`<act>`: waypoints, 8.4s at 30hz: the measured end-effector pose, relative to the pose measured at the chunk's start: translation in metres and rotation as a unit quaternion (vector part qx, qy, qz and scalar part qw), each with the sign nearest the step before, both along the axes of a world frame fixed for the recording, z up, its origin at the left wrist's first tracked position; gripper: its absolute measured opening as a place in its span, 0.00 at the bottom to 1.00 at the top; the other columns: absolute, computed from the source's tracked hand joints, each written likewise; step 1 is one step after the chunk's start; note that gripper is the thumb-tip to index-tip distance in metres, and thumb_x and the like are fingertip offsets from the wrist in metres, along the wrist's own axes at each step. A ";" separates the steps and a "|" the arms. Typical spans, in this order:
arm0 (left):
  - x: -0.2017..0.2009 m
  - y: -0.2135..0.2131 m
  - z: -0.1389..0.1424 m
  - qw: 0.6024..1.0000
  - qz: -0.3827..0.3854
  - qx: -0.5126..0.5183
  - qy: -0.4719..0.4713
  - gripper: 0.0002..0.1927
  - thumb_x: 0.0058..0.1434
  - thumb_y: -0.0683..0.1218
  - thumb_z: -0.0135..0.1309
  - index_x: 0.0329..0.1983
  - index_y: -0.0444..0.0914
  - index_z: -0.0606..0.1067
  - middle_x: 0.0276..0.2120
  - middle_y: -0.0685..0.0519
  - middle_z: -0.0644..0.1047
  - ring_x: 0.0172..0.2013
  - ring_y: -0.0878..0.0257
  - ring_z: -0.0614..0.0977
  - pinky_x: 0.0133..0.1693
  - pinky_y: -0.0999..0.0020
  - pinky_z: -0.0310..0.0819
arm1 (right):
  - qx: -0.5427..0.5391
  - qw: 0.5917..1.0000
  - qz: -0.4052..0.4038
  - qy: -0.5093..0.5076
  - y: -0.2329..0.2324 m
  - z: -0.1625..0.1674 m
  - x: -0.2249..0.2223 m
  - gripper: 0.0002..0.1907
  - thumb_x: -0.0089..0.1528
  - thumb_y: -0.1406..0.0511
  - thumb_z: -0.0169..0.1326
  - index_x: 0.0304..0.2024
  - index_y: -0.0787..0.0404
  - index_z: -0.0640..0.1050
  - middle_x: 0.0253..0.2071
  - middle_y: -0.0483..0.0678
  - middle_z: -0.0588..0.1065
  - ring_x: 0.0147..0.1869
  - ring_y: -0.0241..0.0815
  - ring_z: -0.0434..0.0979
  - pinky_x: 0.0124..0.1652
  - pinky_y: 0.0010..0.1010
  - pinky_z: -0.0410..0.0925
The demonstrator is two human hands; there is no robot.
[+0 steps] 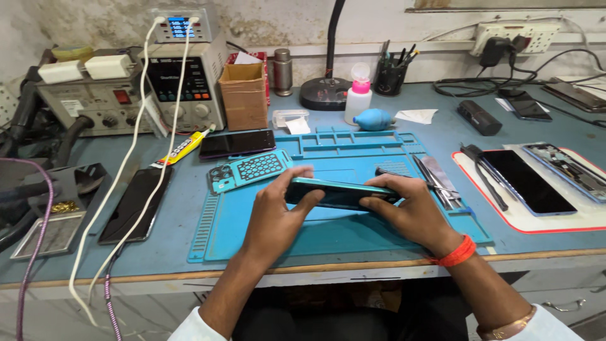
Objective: The person unscrews the back cover of a smartphone with a screwdriver, pries the cover off by hand, and works on the internal components. They then peel back a black film covering the battery area and continue manipulating the exposed internals on the work mat.
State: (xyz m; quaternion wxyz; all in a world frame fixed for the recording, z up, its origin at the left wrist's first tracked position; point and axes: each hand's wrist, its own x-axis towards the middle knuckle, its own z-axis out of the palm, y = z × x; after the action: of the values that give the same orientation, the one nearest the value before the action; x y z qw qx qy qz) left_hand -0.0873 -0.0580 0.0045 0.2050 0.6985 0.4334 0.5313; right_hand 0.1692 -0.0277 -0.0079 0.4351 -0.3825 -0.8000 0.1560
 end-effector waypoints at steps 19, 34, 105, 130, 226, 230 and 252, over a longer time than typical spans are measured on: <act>0.003 0.005 0.010 0.989 0.054 -0.002 0.138 0.18 0.50 0.50 0.68 0.40 0.37 0.79 0.36 0.47 0.83 0.37 0.50 0.84 0.37 0.56 0.75 | -0.064 0.996 -0.062 -0.018 -0.006 0.012 -0.006 0.28 0.54 0.60 0.68 0.56 0.52 0.75 0.42 0.47 0.79 0.40 0.36 0.81 0.36 0.30 0.73; -0.003 0.008 0.022 0.969 0.012 -0.007 0.246 0.22 0.49 0.51 0.67 0.47 0.39 0.79 0.40 0.44 0.82 0.43 0.46 0.83 0.43 0.52 0.75 | -0.079 0.996 -0.046 0.006 -0.008 0.008 -0.008 0.36 0.54 0.61 0.70 0.62 0.53 0.71 0.35 0.47 0.78 0.38 0.36 0.79 0.41 0.30 0.74; -0.126 0.112 0.054 0.948 0.073 -0.138 0.276 0.42 0.46 0.60 0.70 0.63 0.40 0.73 0.58 0.43 0.77 0.58 0.52 0.79 0.59 0.58 0.71 | -0.091 0.994 -0.057 -0.006 0.004 -0.001 -0.001 0.21 0.53 0.60 0.68 0.44 0.58 0.75 0.32 0.44 0.80 0.33 0.33 0.79 0.31 0.28 0.71; -0.137 0.113 0.072 0.942 0.081 -0.161 0.283 0.26 0.59 0.60 0.58 0.58 0.45 0.80 0.50 0.44 0.83 0.51 0.51 0.84 0.54 0.58 0.74 | -0.099 0.993 -0.067 -0.016 0.004 -0.002 -0.001 0.21 0.52 0.60 0.69 0.44 0.59 0.75 0.33 0.45 0.81 0.33 0.35 0.78 0.31 0.30 0.71; -0.004 0.097 0.001 0.808 -0.310 -0.251 -0.433 0.14 0.68 0.47 0.52 0.53 0.36 0.71 0.39 0.48 0.81 0.37 0.58 0.84 0.39 0.60 0.82 | -0.122 0.984 0.004 0.130 0.109 0.085 -0.036 0.08 0.63 0.68 0.59 0.36 0.70 0.81 0.33 0.51 0.83 0.37 0.36 0.85 0.39 0.27 0.78; -0.008 0.095 0.005 0.777 -0.349 -0.246 -0.462 0.20 0.63 0.46 0.45 0.58 0.34 0.70 0.47 0.46 0.82 0.44 0.55 0.85 0.45 0.56 0.82 | -0.147 0.967 0.042 0.204 0.072 0.068 -0.014 0.07 0.63 0.69 0.58 0.38 0.69 0.81 0.35 0.51 0.83 0.38 0.37 0.84 0.42 0.28 0.78; 0.053 0.091 -0.012 0.952 -0.075 0.031 -0.296 0.56 0.63 0.63 0.57 0.80 0.36 0.39 0.69 0.42 0.61 0.66 0.55 0.67 0.65 0.64 0.59 | -0.111 0.960 -0.005 0.255 -0.021 -0.017 -0.043 0.08 0.61 0.71 0.63 0.41 0.69 0.84 0.34 0.49 0.83 0.38 0.34 0.81 0.39 0.25 0.74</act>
State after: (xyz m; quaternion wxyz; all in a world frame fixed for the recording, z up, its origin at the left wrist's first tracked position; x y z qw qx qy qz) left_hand -0.0346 0.0330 -0.0080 0.3421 0.5462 0.2827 0.7104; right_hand 0.1260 -0.0488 -0.0246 0.5807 -0.3797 -0.6381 0.3338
